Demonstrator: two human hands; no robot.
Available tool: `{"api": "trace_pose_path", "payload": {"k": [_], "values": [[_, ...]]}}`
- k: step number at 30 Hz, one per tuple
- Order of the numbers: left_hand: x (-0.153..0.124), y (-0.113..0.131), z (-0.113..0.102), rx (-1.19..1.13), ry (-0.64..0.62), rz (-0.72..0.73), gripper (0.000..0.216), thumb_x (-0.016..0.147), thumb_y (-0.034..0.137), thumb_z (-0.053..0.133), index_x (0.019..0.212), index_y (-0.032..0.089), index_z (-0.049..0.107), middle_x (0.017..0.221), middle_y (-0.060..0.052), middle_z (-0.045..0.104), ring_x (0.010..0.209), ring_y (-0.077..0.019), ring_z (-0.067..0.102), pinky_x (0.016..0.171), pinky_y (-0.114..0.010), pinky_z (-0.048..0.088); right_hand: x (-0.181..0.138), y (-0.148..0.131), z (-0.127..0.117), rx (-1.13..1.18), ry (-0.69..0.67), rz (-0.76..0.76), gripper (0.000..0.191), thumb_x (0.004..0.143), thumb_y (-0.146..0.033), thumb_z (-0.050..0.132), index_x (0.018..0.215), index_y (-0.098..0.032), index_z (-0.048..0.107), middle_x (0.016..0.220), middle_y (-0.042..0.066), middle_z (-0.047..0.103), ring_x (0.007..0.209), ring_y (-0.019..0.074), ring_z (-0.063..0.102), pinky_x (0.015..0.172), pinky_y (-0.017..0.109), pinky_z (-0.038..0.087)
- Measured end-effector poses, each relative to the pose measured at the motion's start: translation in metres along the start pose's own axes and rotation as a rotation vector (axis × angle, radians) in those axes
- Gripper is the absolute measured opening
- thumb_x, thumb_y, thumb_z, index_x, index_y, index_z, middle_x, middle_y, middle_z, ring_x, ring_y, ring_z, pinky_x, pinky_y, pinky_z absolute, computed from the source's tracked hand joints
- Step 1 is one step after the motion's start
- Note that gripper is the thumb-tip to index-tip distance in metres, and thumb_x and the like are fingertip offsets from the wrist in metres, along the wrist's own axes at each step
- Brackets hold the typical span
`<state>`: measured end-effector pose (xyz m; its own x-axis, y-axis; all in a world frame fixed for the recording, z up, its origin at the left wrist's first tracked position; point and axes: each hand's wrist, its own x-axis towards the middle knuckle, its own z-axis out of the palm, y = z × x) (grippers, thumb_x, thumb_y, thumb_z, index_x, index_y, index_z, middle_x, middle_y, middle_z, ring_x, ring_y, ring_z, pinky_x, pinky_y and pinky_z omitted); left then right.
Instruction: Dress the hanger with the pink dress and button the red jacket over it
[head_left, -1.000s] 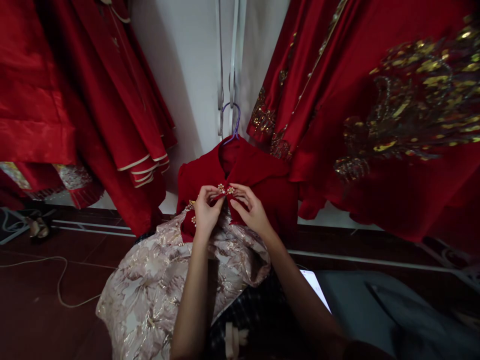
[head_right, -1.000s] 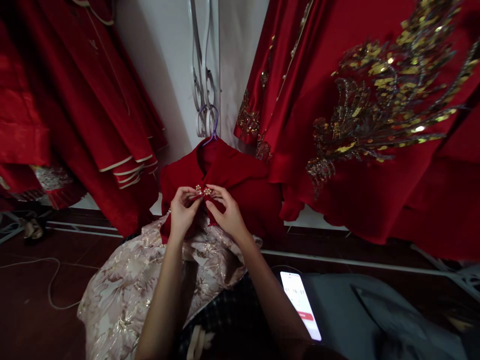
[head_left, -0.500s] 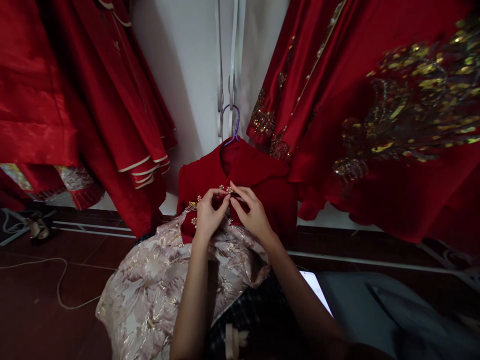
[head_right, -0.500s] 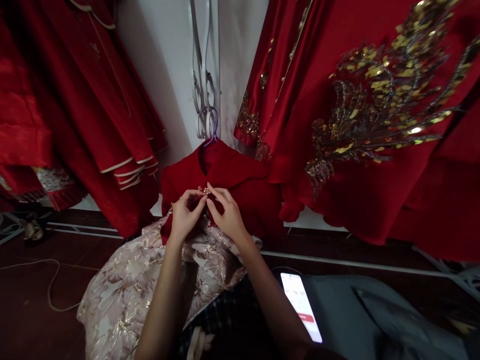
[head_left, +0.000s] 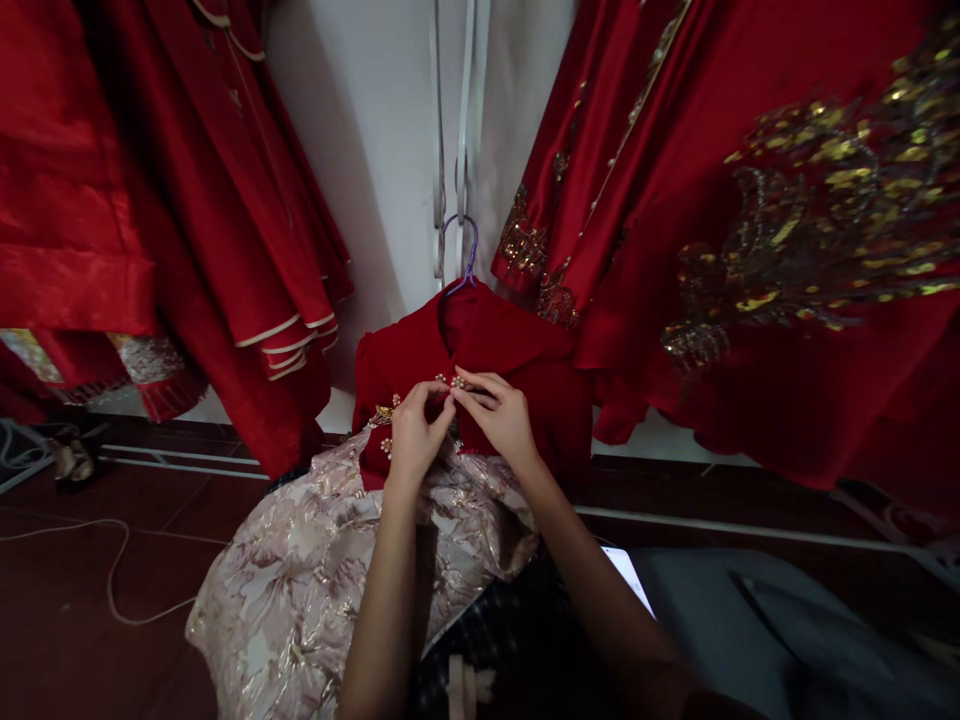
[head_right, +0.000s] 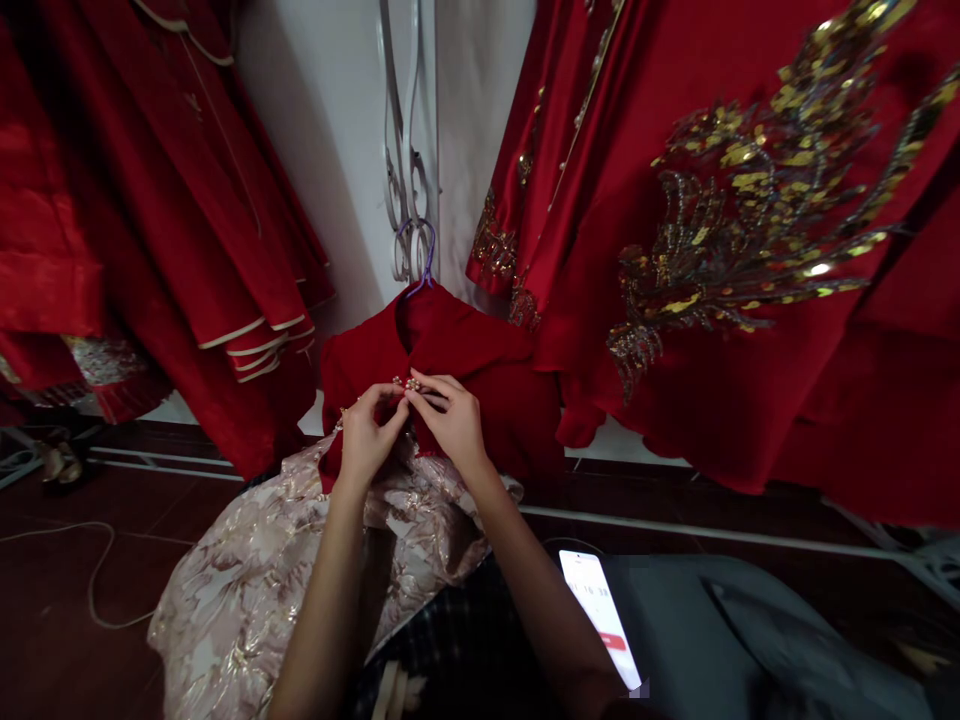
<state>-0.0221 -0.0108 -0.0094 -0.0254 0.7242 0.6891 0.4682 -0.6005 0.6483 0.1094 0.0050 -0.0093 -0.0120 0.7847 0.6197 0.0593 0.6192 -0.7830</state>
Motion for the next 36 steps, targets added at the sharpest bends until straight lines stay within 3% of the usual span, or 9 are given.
{"api": "trace_pose_path", "payload": {"k": [6, 11, 15, 18, 22, 26, 30, 33, 36], "values": [[-0.001, 0.002, 0.002, 0.052, 0.033, 0.043, 0.013, 0.082, 0.025, 0.053, 0.093, 0.020, 0.059, 0.091, -0.004, 0.066, 0.085, -0.0146, 0.062, 0.081, -0.028, 0.048, 0.003, 0.001, -0.001, -0.032, -0.017, 0.007, 0.036, 0.075, -0.033, 0.064, 0.110, -0.023, 0.064, 0.103, 0.005, 0.058, 0.089, 0.0153, 0.061, 0.084, 0.033, 0.056], [0.000, 0.001, 0.006, -0.076, 0.033, 0.026, 0.015, 0.082, 0.023, 0.053, 0.096, 0.019, 0.058, 0.095, -0.005, 0.065, 0.090, -0.0148, 0.061, 0.084, -0.030, 0.048, 0.003, -0.004, -0.001, -0.109, -0.040, -0.013, 0.036, 0.080, -0.029, 0.056, 0.116, -0.024, 0.059, 0.104, 0.006, 0.057, 0.093, 0.0156, 0.058, 0.082, 0.032, 0.055], [0.001, -0.005, -0.006, -0.178, -0.155, 0.006, 0.028, 0.080, 0.020, 0.054, 0.108, 0.020, 0.055, 0.109, -0.007, 0.061, 0.097, -0.0151, 0.060, 0.087, -0.032, 0.048, -0.007, 0.002, -0.003, -0.194, -0.060, -0.005, 0.055, 0.075, -0.025, 0.061, 0.127, -0.025, 0.043, 0.115, 0.008, 0.052, 0.099, 0.0171, 0.055, 0.084, 0.034, 0.050], [-0.001, -0.018, -0.025, -0.160, -0.277, -0.043, 0.031, 0.078, 0.020, 0.056, 0.109, 0.020, 0.056, 0.111, -0.008, 0.060, 0.093, -0.0150, 0.060, 0.085, -0.033, 0.049, -0.015, 0.015, -0.016, -0.336, -0.079, 0.078, 0.054, 0.069, -0.029, 0.067, 0.117, -0.019, 0.044, 0.100, 0.008, 0.055, 0.086, 0.0175, 0.057, 0.075, 0.034, 0.050], [-0.009, -0.045, -0.052, -0.091, -0.419, -0.157, 0.031, 0.070, 0.026, 0.065, 0.099, 0.019, 0.058, 0.099, -0.006, 0.062, 0.087, -0.0155, 0.060, 0.080, -0.032, 0.050, -0.022, 0.030, -0.046, -0.667, -0.310, 0.295, 0.045, 0.058, -0.036, 0.074, 0.094, -0.018, 0.052, 0.081, 0.003, 0.056, 0.076, 0.0184, 0.055, 0.070, 0.033, 0.045], [-0.014, -0.058, -0.063, -0.034, -0.554, -0.245, 0.023, 0.068, 0.030, 0.065, 0.087, 0.018, 0.059, 0.078, -0.002, 0.061, 0.070, -0.0131, 0.057, 0.065, -0.026, 0.048, -0.024, 0.034, -0.064, -0.828, -0.436, 0.429, 0.036, 0.057, -0.025, 0.072, 0.086, -0.018, 0.054, 0.081, 0.005, 0.058, 0.076, 0.0189, 0.056, 0.069, 0.029, 0.043], [-0.014, -0.044, -0.057, 0.042, -0.623, -0.244, 0.018, 0.073, 0.034, 0.060, 0.079, 0.018, 0.058, 0.067, 0.001, 0.056, 0.060, -0.0113, 0.050, 0.056, -0.023, 0.041, -0.020, 0.033, -0.062, -0.845, -0.552, 0.380, 0.018, 0.062, -0.014, 0.061, 0.079, -0.019, 0.055, 0.075, 0.003, 0.060, 0.068, 0.0162, 0.055, 0.064, 0.027, 0.041], [-0.011, -0.027, -0.047, 0.076, -0.707, -0.211, 0.020, 0.077, 0.036, 0.055, 0.070, 0.017, 0.054, 0.061, 0.003, 0.050, 0.057, -0.0101, 0.044, 0.055, -0.021, 0.037, -0.015, 0.033, -0.062, -0.728, -0.661, 0.333, 0.003, 0.070, -0.017, 0.056, 0.071, -0.019, 0.056, 0.070, 0.001, 0.060, 0.066, 0.0147, 0.054, 0.064, 0.026, 0.041], [-0.007, -0.014, -0.042, -0.045, -0.716, -0.152, 0.024, 0.080, 0.038, 0.051, 0.067, 0.017, 0.049, 0.064, 0.004, 0.047, 0.062, -0.0095, 0.043, 0.060, -0.020, 0.037, -0.013, 0.035, -0.065, -0.516, -0.688, 0.271, 0.008, 0.079, -0.027, 0.052, 0.077, -0.019, 0.055, 0.078, 0.002, 0.060, 0.072, 0.0144, 0.056, 0.068, 0.027, 0.043]]}}
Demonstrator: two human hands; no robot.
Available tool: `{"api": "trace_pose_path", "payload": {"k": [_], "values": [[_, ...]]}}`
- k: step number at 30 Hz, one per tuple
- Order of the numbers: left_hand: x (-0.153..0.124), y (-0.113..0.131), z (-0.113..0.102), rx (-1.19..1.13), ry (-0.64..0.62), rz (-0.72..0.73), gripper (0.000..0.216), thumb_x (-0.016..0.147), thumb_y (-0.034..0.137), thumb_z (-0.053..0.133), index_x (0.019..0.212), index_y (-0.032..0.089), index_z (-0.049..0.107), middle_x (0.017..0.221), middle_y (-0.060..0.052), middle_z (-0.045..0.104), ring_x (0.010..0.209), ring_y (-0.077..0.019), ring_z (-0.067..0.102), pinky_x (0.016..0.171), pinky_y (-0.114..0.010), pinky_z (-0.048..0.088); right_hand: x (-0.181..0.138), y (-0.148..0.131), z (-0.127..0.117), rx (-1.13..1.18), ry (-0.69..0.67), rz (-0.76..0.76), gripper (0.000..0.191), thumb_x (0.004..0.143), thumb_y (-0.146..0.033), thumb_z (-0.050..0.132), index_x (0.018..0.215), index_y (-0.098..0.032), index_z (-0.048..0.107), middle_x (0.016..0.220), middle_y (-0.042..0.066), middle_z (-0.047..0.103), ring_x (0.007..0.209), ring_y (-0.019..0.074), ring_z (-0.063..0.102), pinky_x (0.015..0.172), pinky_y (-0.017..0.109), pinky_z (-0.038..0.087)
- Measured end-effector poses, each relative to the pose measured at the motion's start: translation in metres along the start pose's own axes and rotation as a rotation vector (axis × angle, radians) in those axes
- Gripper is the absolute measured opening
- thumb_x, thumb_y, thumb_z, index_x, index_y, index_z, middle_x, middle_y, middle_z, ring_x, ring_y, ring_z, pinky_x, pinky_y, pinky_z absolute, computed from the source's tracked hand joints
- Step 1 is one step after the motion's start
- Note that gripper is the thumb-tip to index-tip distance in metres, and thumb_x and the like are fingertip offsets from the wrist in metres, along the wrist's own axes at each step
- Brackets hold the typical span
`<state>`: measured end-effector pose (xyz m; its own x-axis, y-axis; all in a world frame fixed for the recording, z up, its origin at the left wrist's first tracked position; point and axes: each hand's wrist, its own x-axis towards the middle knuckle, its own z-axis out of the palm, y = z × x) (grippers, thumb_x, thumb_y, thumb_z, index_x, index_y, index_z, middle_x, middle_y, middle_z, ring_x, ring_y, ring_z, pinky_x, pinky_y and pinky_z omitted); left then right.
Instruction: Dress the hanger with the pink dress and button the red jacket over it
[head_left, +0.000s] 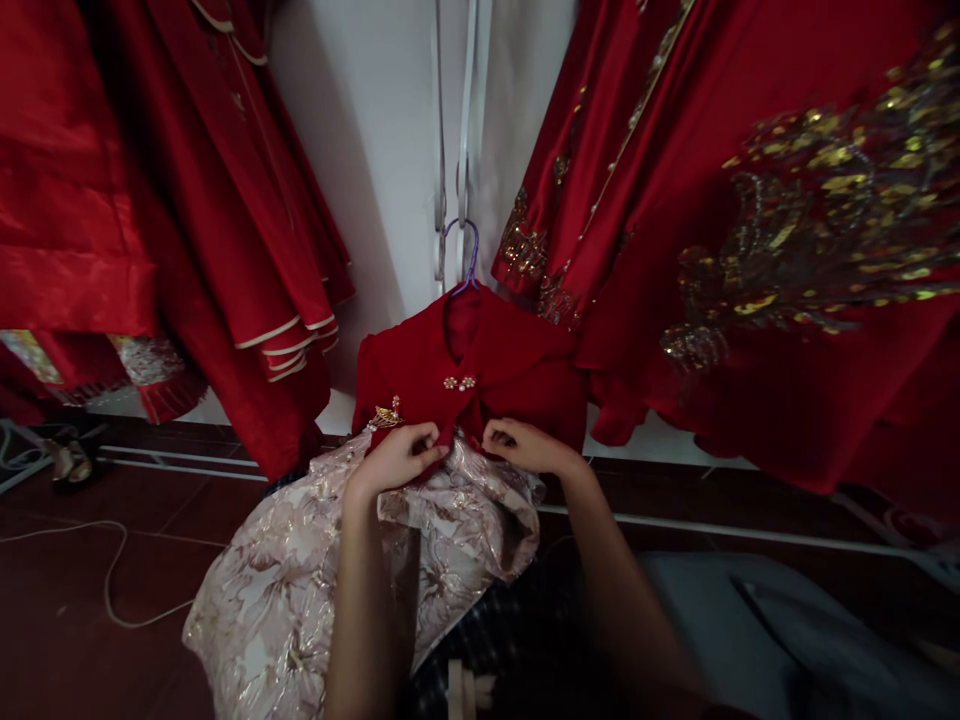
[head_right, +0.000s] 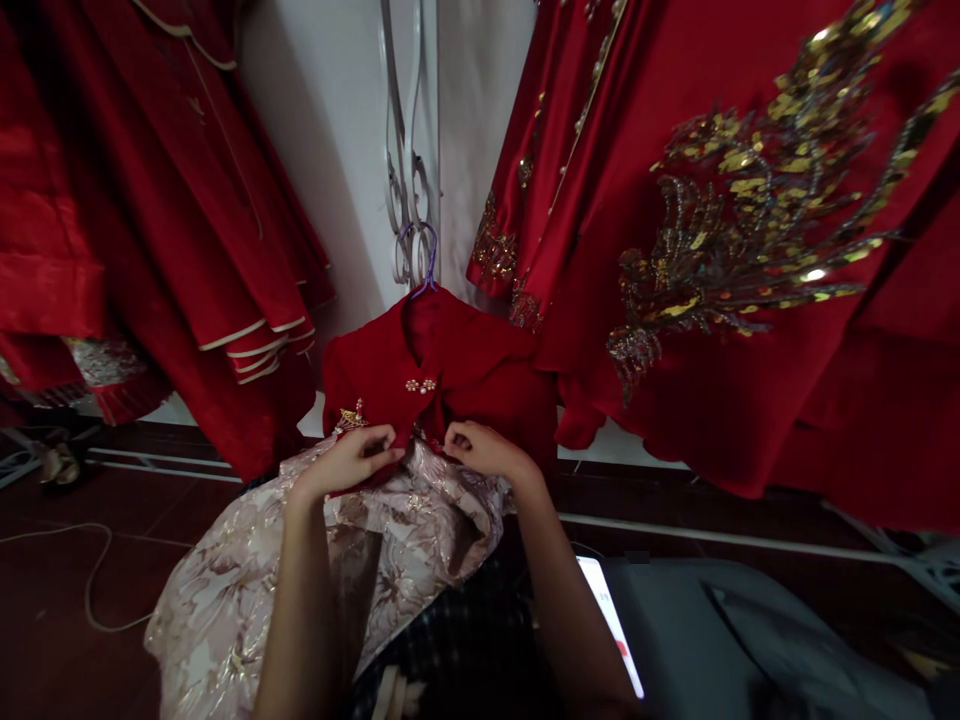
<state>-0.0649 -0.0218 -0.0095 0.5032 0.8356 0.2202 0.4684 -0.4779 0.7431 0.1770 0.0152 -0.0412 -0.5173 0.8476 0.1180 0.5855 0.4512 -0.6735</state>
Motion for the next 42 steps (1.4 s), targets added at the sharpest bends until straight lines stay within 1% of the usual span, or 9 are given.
{"api": "trace_pose_path", "payload": {"k": [5, 8, 12, 14, 19, 27, 32, 37, 42], "values": [[-0.002, 0.008, -0.006, -0.320, 0.162, 0.086, 0.022, 0.083, 0.039, 0.050, 0.076, 0.019, 0.048, 0.066, 0.003, 0.045, 0.062, -0.0098, 0.045, 0.061, -0.021, 0.039, 0.001, 0.012, 0.009, -0.014, 0.195, 0.091, 0.049, 0.058, -0.040, 0.074, 0.093, -0.018, 0.047, 0.090, 0.004, 0.053, 0.083, 0.0186, 0.054, 0.072, 0.032, 0.044], [0.001, -0.001, -0.001, -0.425, 0.018, 0.108, 0.020, 0.083, 0.037, 0.053, 0.092, 0.020, 0.055, 0.083, -0.002, 0.056, 0.077, -0.0128, 0.053, 0.071, -0.025, 0.044, 0.004, 0.013, 0.019, -0.077, 0.162, 0.114, 0.076, 0.041, -0.033, 0.083, 0.106, -0.019, 0.044, 0.102, 0.007, 0.049, 0.097, 0.0228, 0.050, 0.078, 0.033, 0.043], [0.018, -0.023, 0.024, -0.384, -0.243, -0.002, 0.034, 0.077, 0.040, 0.060, 0.099, 0.015, 0.059, 0.098, -0.008, 0.060, 0.091, -0.0157, 0.055, 0.085, -0.030, 0.043, 0.012, 0.012, 0.026, -0.160, 0.173, 0.168, 0.044, 0.065, -0.022, 0.067, 0.103, -0.017, 0.048, 0.100, 0.009, 0.055, 0.092, 0.0203, 0.054, 0.078, 0.029, 0.041], [0.027, -0.032, 0.036, -0.343, -0.202, -0.051, 0.036, 0.076, 0.041, 0.060, 0.098, 0.013, 0.060, 0.098, -0.008, 0.061, 0.092, -0.0155, 0.054, 0.089, -0.031, 0.041, 0.015, 0.013, 0.023, -0.188, 0.187, 0.196, 0.025, 0.074, -0.017, 0.054, 0.099, -0.015, 0.052, 0.097, 0.011, 0.060, 0.088, 0.0196, 0.057, 0.077, 0.028, 0.040], [0.032, -0.039, 0.046, -0.328, -0.119, -0.088, 0.040, 0.075, 0.043, 0.060, 0.100, 0.013, 0.059, 0.102, -0.007, 0.061, 0.097, -0.0162, 0.054, 0.093, -0.030, 0.038, 0.003, 0.017, -0.006, -0.141, 0.219, 0.234, 0.016, 0.076, -0.021, 0.050, 0.087, -0.016, 0.060, 0.087, 0.009, 0.067, 0.080, 0.0198, 0.061, 0.071, 0.027, 0.042], [0.039, -0.041, 0.054, -0.238, -0.018, -0.149, 0.043, 0.071, 0.040, 0.064, 0.102, 0.013, 0.056, 0.104, -0.008, 0.060, 0.097, -0.0179, 0.055, 0.092, -0.032, 0.041, -0.035, -0.038, -0.043, 0.758, 0.387, 0.215, 0.030, 0.070, -0.028, 0.059, 0.100, -0.022, 0.064, 0.089, 0.000, 0.070, 0.077, 0.0163, 0.065, 0.069, 0.026, 0.050], [0.035, -0.037, 0.049, -0.230, -0.033, -0.112, 0.054, 0.064, 0.040, 0.071, 0.108, 0.014, 0.055, 0.113, -0.011, 0.058, 0.107, -0.0231, 0.053, 0.099, -0.038, 0.037, -0.025, -0.062, -0.035, 0.978, 0.496, 0.125, 0.035, 0.072, -0.035, 0.065, 0.105, -0.021, 0.062, 0.095, 0.002, 0.070, 0.090, 0.0190, 0.065, 0.079, 0.029, 0.052], [0.024, -0.030, 0.035, -0.455, -0.190, 0.080, 0.080, 0.063, 0.032, 0.075, 0.132, 0.020, 0.037, 0.134, -0.013, 0.045, 0.123, -0.0247, 0.044, 0.105, -0.042, 0.033, -0.015, -0.065, -0.019, 0.763, 0.370, -0.012, 0.050, 0.077, -0.034, 0.062, 0.124, -0.025, 0.048, 0.120, 0.005, 0.059, 0.110, 0.0189, 0.056, 0.090, 0.033, 0.049], [0.022, -0.019, 0.025, -0.683, 0.023, 0.089, 0.060, 0.078, 0.033, 0.062, 0.132, 0.022, 0.039, 0.135, -0.011, 0.044, 0.126, -0.0235, 0.040, 0.103, -0.036, 0.036, -0.015, -0.069, -0.001, 0.380, 0.041, -0.213, 0.043, 0.081, -0.032, 0.057, 0.123, -0.028, 0.051, 0.134, 0.004, 0.045, 0.118, 0.0197, 0.048, 0.095, 0.038, 0.046]]}}
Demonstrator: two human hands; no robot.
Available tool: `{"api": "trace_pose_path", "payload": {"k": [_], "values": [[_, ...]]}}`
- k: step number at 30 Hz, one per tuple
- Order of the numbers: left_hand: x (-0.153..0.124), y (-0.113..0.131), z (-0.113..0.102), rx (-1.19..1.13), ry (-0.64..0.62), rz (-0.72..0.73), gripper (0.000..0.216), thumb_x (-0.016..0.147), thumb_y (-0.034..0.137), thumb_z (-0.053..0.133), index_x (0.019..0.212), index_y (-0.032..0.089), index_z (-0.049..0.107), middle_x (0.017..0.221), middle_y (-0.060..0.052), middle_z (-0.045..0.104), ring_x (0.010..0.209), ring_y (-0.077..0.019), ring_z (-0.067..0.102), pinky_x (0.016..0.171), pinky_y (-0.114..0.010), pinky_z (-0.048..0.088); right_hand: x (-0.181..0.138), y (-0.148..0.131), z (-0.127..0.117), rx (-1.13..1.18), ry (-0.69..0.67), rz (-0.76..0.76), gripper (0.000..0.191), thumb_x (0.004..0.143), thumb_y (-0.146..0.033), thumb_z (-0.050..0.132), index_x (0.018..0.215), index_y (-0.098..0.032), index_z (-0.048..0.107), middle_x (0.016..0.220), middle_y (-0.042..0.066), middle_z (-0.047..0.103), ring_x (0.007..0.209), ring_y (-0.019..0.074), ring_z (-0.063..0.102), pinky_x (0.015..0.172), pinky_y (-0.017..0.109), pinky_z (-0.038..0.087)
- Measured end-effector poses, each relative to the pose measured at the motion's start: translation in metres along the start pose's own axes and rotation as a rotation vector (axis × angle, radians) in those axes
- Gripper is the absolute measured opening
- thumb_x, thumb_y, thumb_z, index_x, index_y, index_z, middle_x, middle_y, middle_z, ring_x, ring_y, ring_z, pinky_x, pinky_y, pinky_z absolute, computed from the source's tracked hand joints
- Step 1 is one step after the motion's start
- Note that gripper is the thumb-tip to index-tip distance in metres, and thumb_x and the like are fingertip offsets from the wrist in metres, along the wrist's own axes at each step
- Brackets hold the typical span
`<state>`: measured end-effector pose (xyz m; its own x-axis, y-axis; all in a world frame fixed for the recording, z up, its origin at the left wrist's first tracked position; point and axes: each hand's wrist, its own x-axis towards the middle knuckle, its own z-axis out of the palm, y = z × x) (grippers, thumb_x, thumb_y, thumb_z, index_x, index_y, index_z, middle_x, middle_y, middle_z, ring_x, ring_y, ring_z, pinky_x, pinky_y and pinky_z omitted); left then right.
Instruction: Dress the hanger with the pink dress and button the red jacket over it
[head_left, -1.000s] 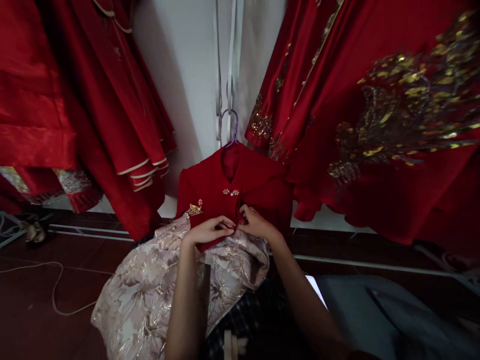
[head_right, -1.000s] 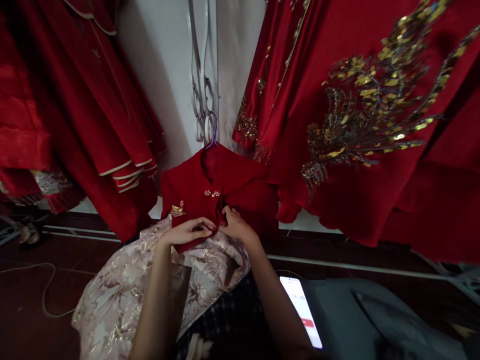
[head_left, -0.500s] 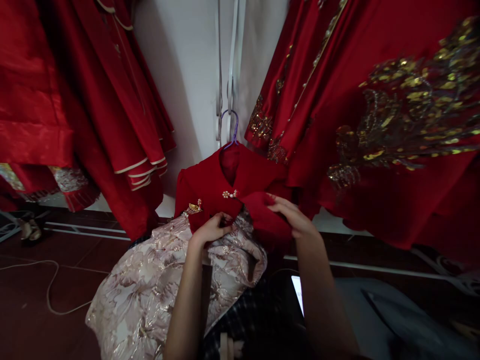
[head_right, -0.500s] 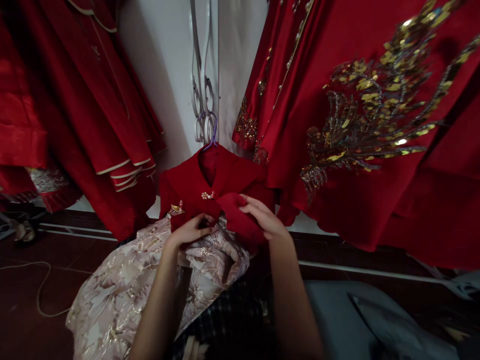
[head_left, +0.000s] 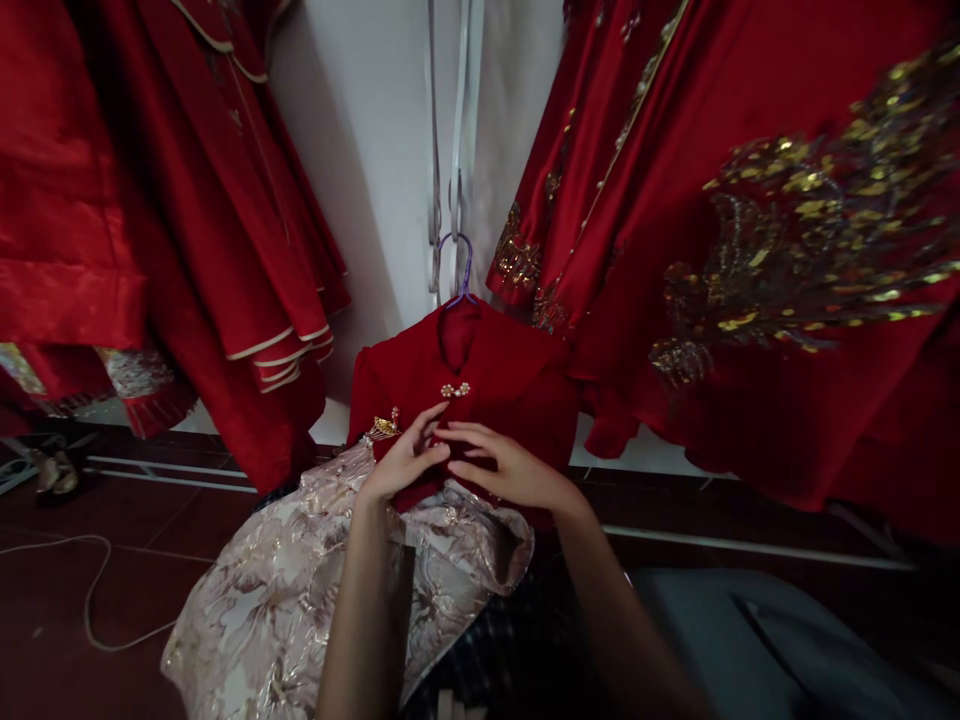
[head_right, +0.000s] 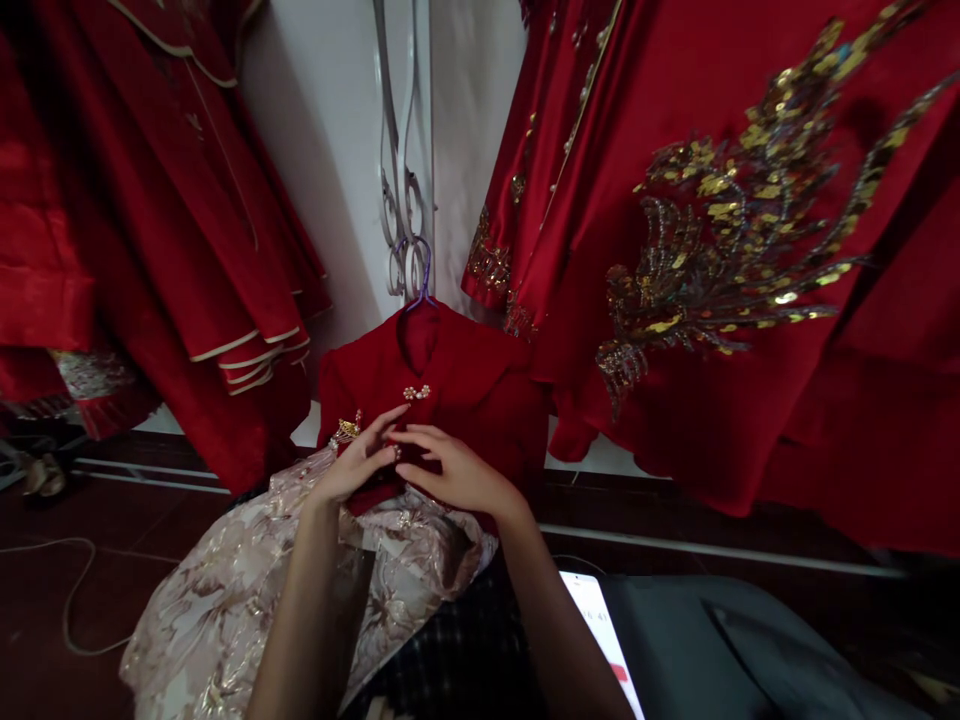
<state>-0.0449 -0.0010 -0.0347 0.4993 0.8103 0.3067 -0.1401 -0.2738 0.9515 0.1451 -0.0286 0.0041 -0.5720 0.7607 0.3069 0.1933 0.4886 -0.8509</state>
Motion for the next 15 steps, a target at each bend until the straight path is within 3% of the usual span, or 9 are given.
{"api": "trace_pose_path", "payload": {"k": [3, 8, 12, 15], "values": [[0.000, 0.004, -0.003, -0.005, 0.065, -0.075, 0.052, 0.080, 0.032, 0.059, 0.129, 0.020, 0.043, 0.130, -0.011, 0.049, 0.121, -0.0236, 0.045, 0.096, -0.034, 0.042, 0.002, 0.001, 0.006, -0.051, -0.025, -0.019, 0.036, 0.084, -0.029, 0.053, 0.120, -0.027, 0.054, 0.132, 0.005, 0.047, 0.118, 0.0193, 0.049, 0.096, 0.039, 0.046], [-0.003, 0.003, -0.010, 0.044, 0.033, -0.153, 0.059, 0.074, 0.026, 0.065, 0.127, 0.017, 0.044, 0.112, -0.011, 0.061, 0.094, -0.0168, 0.060, 0.079, -0.027, 0.048, 0.003, -0.002, 0.002, -0.031, -0.002, 0.025, 0.033, 0.085, -0.029, 0.051, 0.118, -0.025, 0.052, 0.122, 0.006, 0.054, 0.107, 0.0167, 0.055, 0.091, 0.038, 0.048], [-0.007, 0.005, -0.013, 0.144, -0.033, -0.174, 0.047, 0.074, 0.027, 0.063, 0.118, 0.014, 0.053, 0.099, -0.009, 0.065, 0.084, -0.0147, 0.060, 0.075, -0.026, 0.047, 0.001, -0.002, -0.002, -0.110, 0.053, 0.082, 0.018, 0.084, -0.029, 0.052, 0.098, -0.020, 0.058, 0.103, 0.006, 0.060, 0.090, 0.0142, 0.059, 0.075, 0.029, 0.052], [-0.007, 0.005, -0.014, 0.269, 0.020, -0.133, 0.030, 0.076, 0.028, 0.060, 0.102, 0.013, 0.061, 0.090, -0.006, 0.066, 0.081, -0.0142, 0.059, 0.074, -0.026, 0.047, 0.001, 0.003, -0.001, -0.158, 0.084, 0.118, 0.013, 0.083, -0.030, 0.053, 0.087, -0.018, 0.056, 0.088, 0.004, 0.061, 0.077, 0.0129, 0.058, 0.064, 0.025, 0.050]]}}
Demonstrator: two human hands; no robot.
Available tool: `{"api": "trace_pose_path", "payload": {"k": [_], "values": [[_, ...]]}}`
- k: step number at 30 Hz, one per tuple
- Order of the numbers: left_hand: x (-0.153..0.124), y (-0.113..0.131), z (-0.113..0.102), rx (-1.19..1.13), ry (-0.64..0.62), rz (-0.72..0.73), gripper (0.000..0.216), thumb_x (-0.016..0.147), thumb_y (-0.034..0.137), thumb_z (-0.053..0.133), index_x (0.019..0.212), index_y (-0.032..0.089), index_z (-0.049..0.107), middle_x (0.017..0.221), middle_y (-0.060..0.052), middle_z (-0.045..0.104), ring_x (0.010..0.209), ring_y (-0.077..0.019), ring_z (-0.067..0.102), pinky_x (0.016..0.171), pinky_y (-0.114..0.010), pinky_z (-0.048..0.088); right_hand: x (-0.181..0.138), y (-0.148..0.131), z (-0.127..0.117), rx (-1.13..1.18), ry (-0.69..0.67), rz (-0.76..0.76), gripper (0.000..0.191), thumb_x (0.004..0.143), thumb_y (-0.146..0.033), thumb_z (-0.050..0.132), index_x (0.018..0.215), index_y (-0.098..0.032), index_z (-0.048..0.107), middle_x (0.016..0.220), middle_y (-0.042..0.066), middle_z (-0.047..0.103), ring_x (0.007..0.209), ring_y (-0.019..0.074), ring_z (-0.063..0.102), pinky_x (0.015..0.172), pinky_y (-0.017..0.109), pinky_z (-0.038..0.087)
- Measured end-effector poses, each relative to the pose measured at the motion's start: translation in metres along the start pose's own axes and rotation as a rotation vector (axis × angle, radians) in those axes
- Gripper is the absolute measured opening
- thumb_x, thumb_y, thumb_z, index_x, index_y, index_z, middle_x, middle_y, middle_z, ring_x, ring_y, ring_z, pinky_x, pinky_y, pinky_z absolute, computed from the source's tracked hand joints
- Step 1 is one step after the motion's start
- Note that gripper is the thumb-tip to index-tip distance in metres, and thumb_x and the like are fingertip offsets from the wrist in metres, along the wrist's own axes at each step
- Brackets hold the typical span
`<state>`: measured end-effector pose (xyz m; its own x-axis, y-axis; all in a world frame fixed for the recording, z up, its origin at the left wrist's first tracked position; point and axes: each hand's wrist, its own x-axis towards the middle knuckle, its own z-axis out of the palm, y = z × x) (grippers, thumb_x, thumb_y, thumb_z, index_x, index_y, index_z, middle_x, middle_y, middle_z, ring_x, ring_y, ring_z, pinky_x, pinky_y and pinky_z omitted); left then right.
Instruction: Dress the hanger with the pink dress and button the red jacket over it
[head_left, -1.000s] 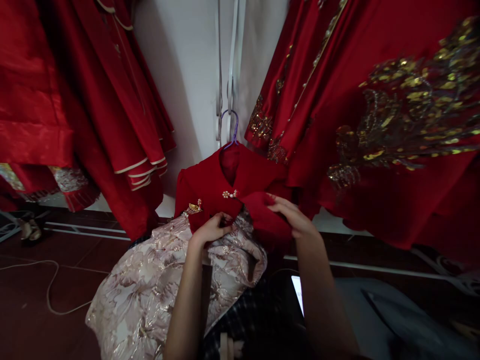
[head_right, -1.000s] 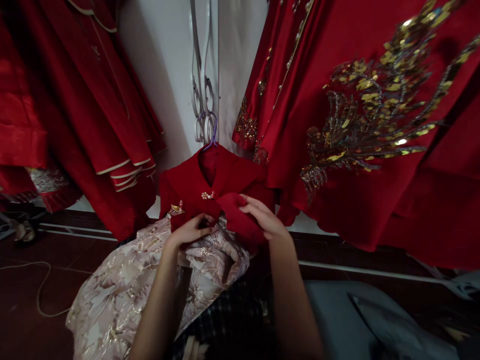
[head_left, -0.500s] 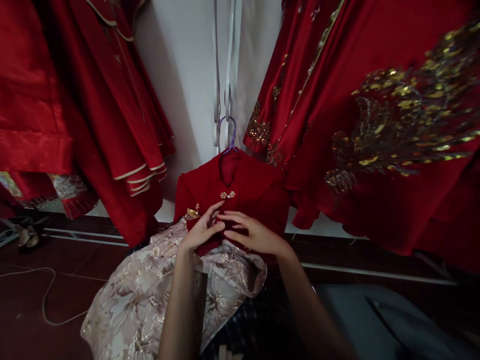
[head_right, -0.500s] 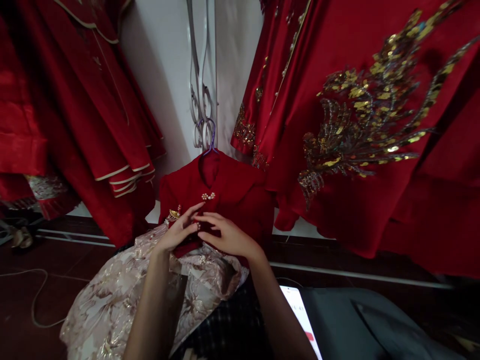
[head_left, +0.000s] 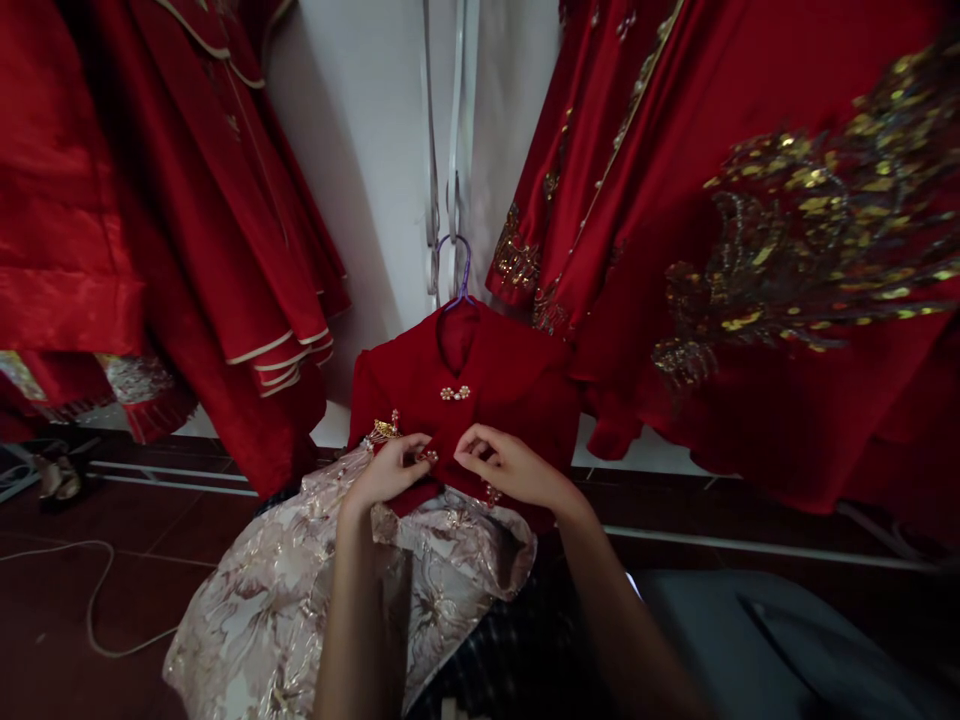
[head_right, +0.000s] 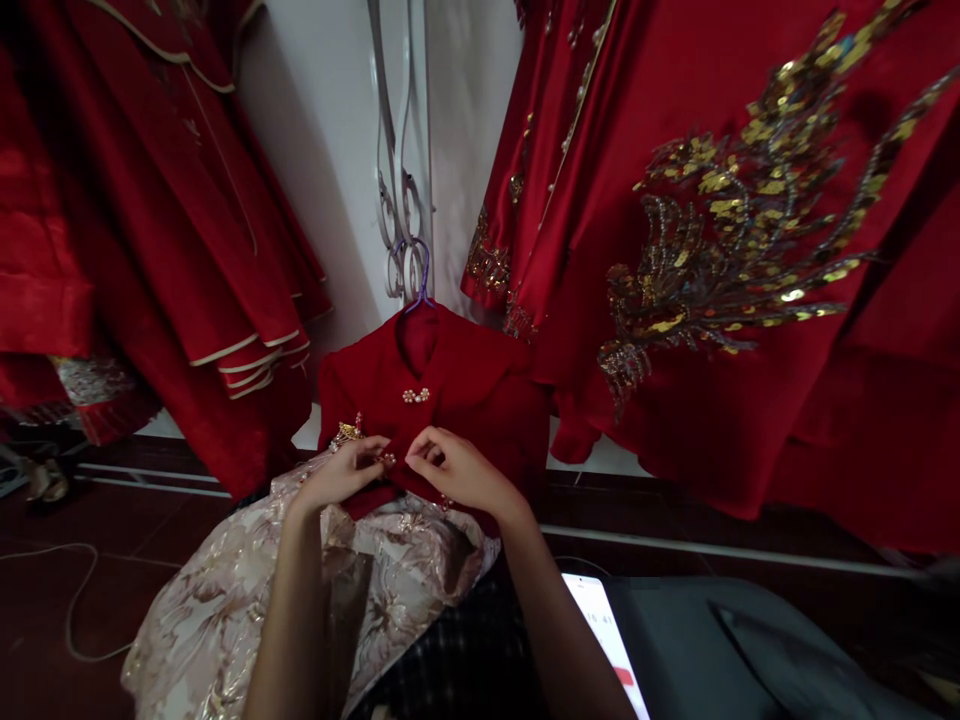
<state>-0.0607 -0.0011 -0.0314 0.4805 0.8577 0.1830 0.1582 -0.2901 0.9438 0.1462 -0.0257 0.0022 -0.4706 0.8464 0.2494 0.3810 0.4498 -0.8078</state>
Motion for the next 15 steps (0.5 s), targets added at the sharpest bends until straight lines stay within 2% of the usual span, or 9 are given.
{"api": "trace_pose_path", "payload": {"k": [6, 9, 13, 15], "values": [[0.001, -0.005, -0.005, 0.060, 0.195, -0.019, 0.028, 0.071, 0.035, 0.065, 0.088, 0.013, 0.063, 0.080, -0.004, 0.067, 0.074, -0.0137, 0.060, 0.070, -0.025, 0.048, 0.004, 0.013, 0.007, 0.023, 0.126, 0.046, 0.023, 0.079, -0.030, 0.058, 0.098, -0.018, 0.054, 0.092, 0.006, 0.061, 0.081, 0.0141, 0.059, 0.071, 0.030, 0.050], [0.002, -0.007, -0.008, 0.041, 0.311, -0.027, 0.032, 0.067, 0.038, 0.069, 0.087, 0.013, 0.065, 0.079, -0.005, 0.068, 0.073, -0.0144, 0.062, 0.070, -0.026, 0.050, 0.007, 0.015, 0.012, 0.034, 0.124, 0.056, 0.028, 0.079, -0.030, 0.058, 0.104, -0.018, 0.054, 0.093, 0.007, 0.061, 0.083, 0.0151, 0.060, 0.071, 0.031, 0.051], [0.005, -0.009, -0.011, 0.044, 0.515, -0.009, 0.035, 0.062, 0.039, 0.072, 0.085, 0.013, 0.066, 0.076, -0.005, 0.068, 0.070, -0.0144, 0.062, 0.067, -0.026, 0.050, 0.011, 0.017, 0.022, 0.094, 0.136, 0.061, 0.040, 0.079, -0.031, 0.059, 0.115, -0.018, 0.050, 0.109, 0.012, 0.058, 0.097, 0.0184, 0.058, 0.073, 0.032, 0.052], [0.005, -0.008, -0.011, 0.059, 0.541, -0.003, 0.033, 0.061, 0.039, 0.073, 0.081, 0.013, 0.066, 0.076, -0.006, 0.068, 0.070, -0.0148, 0.062, 0.067, -0.026, 0.050, 0.013, 0.019, 0.027, 0.132, 0.141, 0.041, 0.045, 0.078, -0.031, 0.060, 0.119, -0.019, 0.047, 0.116, 0.013, 0.055, 0.104, 0.0193, 0.056, 0.076, 0.033, 0.052]]}}
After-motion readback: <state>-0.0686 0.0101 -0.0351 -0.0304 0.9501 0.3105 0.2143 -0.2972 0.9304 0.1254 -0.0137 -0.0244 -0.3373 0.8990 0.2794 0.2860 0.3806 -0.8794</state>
